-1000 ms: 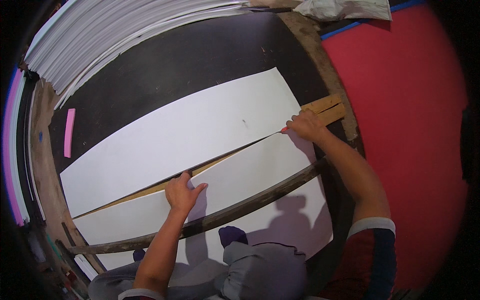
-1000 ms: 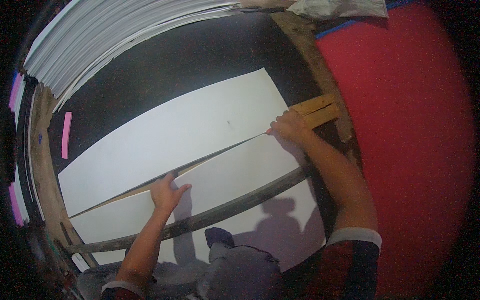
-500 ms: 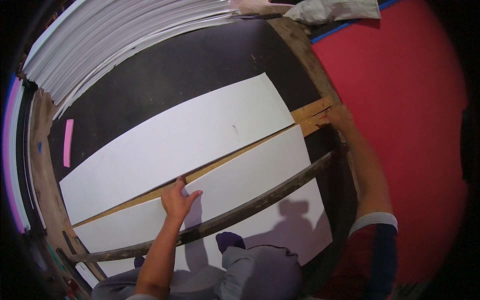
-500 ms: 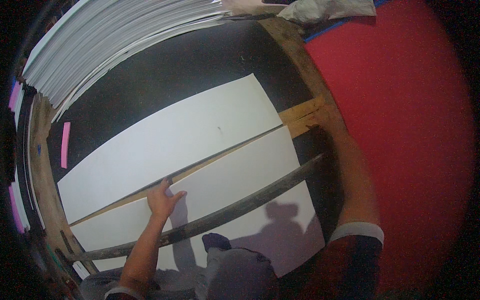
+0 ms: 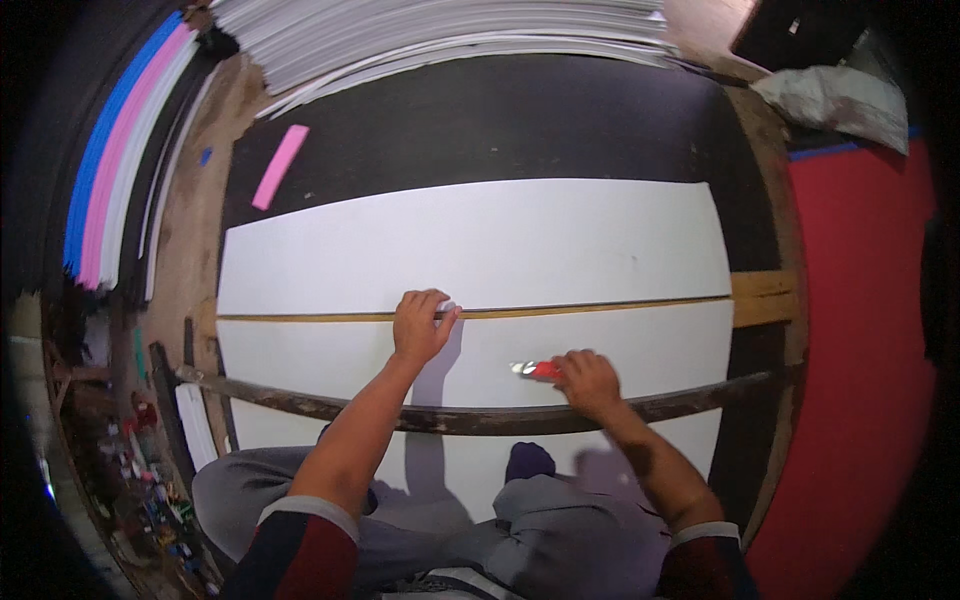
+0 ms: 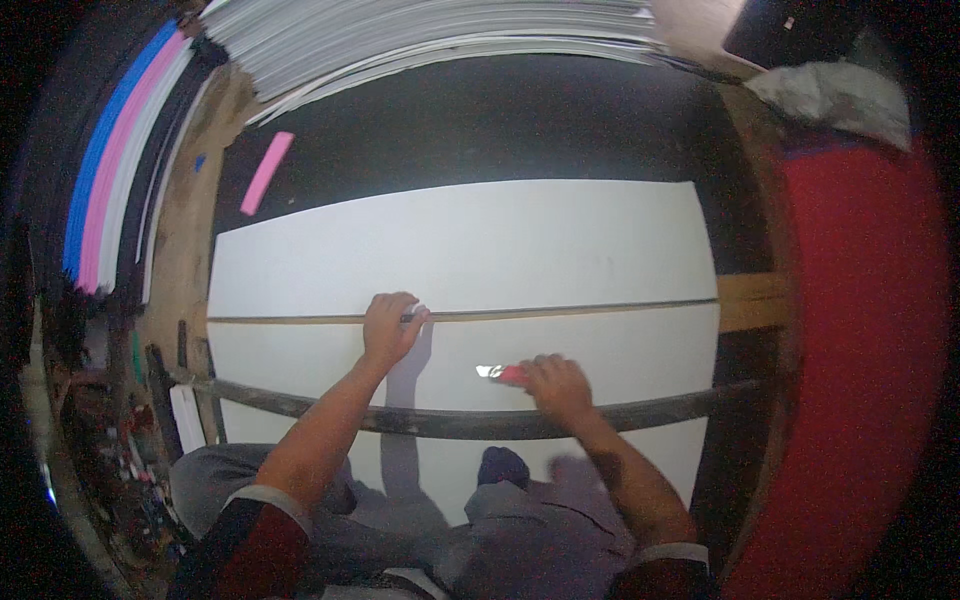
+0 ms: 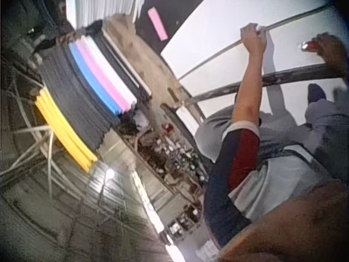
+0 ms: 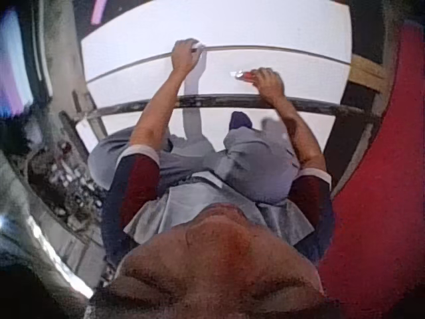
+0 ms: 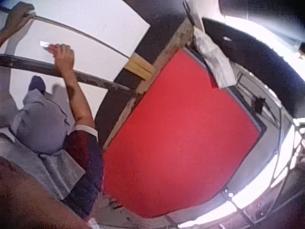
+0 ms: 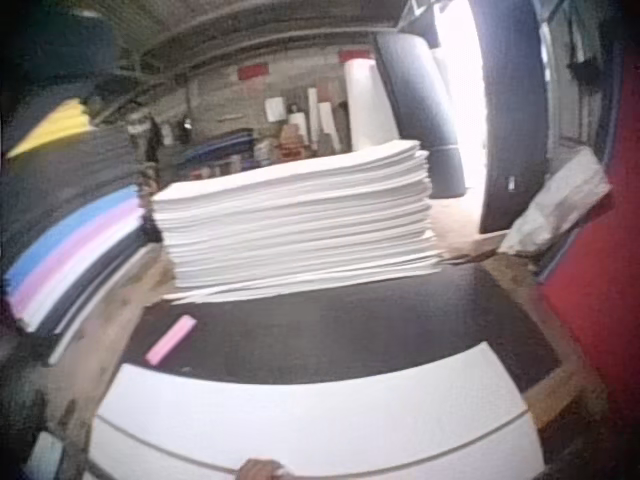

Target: The person sits on the floor and uses a utility knife and a wooden straightedge to cut a large white sheet into smaller rectangular pieces. They measure the sheet using a pink template, score the material along the straightedge, and separate the cut sections before stacking them.

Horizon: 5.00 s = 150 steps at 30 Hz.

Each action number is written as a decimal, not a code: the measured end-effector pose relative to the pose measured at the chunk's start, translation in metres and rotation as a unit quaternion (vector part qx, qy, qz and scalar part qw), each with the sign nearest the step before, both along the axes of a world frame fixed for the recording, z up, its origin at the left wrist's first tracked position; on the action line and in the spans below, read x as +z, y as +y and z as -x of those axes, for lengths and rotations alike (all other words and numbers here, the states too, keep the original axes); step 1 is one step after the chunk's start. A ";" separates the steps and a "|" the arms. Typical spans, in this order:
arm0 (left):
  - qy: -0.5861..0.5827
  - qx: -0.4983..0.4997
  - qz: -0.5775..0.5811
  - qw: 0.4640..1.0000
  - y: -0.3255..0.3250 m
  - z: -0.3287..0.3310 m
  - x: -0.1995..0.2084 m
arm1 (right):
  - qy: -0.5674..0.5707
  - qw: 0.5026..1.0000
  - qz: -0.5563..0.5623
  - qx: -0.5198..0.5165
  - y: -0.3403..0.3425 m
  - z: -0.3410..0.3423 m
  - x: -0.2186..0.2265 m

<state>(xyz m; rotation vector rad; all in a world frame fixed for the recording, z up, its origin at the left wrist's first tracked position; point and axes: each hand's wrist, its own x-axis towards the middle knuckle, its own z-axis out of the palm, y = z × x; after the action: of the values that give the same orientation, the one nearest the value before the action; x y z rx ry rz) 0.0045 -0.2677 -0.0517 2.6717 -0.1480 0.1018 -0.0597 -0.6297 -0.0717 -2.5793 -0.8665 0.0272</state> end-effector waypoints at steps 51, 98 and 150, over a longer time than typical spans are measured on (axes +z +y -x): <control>0.280 -0.127 -0.236 0.922 0.198 -0.104 0.174 | 0.203 0.944 0.238 -0.106 0.089 -0.221 0.207; 0.291 -0.041 -0.112 0.949 0.201 -0.256 0.679 | 0.194 0.970 0.141 -0.045 0.114 -0.411 0.702; 0.304 0.059 -0.249 0.918 0.389 -0.853 0.406 | 0.098 0.960 0.262 -0.025 0.219 -1.021 0.407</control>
<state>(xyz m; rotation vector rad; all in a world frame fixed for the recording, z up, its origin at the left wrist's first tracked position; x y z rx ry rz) 0.8575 0.1213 0.3544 3.0574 0.2177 -0.8295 0.9616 -0.4111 0.3357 -3.0101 -0.8009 0.5588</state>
